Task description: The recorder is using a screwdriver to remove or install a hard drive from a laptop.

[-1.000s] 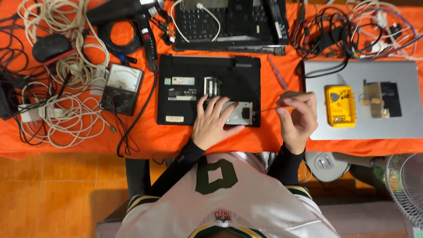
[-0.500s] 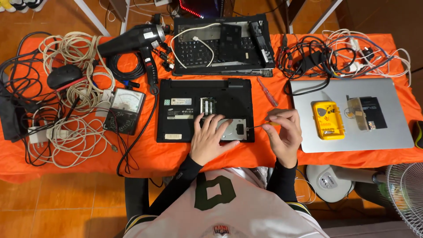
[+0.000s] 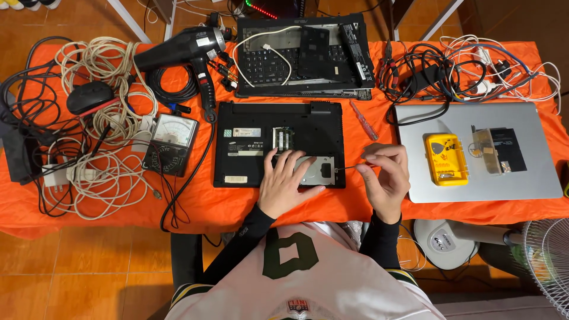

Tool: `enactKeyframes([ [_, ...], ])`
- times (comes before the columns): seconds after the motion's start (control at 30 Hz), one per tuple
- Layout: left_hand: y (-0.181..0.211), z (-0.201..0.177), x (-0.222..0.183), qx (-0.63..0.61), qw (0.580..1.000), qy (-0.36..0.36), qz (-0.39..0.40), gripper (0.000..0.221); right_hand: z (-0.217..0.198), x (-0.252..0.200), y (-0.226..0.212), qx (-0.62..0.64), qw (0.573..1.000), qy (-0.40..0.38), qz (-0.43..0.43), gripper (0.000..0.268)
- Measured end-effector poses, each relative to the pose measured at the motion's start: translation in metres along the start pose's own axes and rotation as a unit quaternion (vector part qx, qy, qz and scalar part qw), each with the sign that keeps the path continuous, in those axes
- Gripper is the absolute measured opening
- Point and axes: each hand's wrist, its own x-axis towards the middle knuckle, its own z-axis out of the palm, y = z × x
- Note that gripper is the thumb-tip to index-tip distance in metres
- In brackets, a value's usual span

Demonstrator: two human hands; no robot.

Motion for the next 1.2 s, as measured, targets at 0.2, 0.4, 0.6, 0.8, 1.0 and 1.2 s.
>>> enactKeyframes([
  [0.2,-0.002,0.004,-0.002,0.003,1.000,-0.005,-0.001,0.069,0.000,0.000,0.001,0.069,0.996,0.009,0.051,0.031],
  [0.4,-0.001,0.002,-0.001,-0.001,1.000,-0.006,-0.002,0.069,0.005,0.008,-0.009,-0.008,1.000,-0.008,-0.006,0.032],
  [0.6,-0.003,0.006,-0.002,0.001,1.000,-0.016,-0.004,0.070,0.001,-0.004,0.004,0.053,0.998,0.011,0.024,0.029],
  [0.8,-0.003,0.006,-0.002,0.000,1.000,-0.010,-0.003,0.070,0.002,0.006,-0.004,0.024,1.000,-0.013,0.008,0.032],
  [1.0,-0.003,0.006,-0.003,0.005,1.000,-0.016,-0.004,0.069,0.001,0.000,0.001,0.003,1.000,0.003,0.001,0.032],
  [1.2,-0.002,0.006,-0.001,0.010,1.000,-0.010,-0.012,0.078,-0.002,-0.003,0.003,0.038,0.998,0.004,0.041,0.030],
])
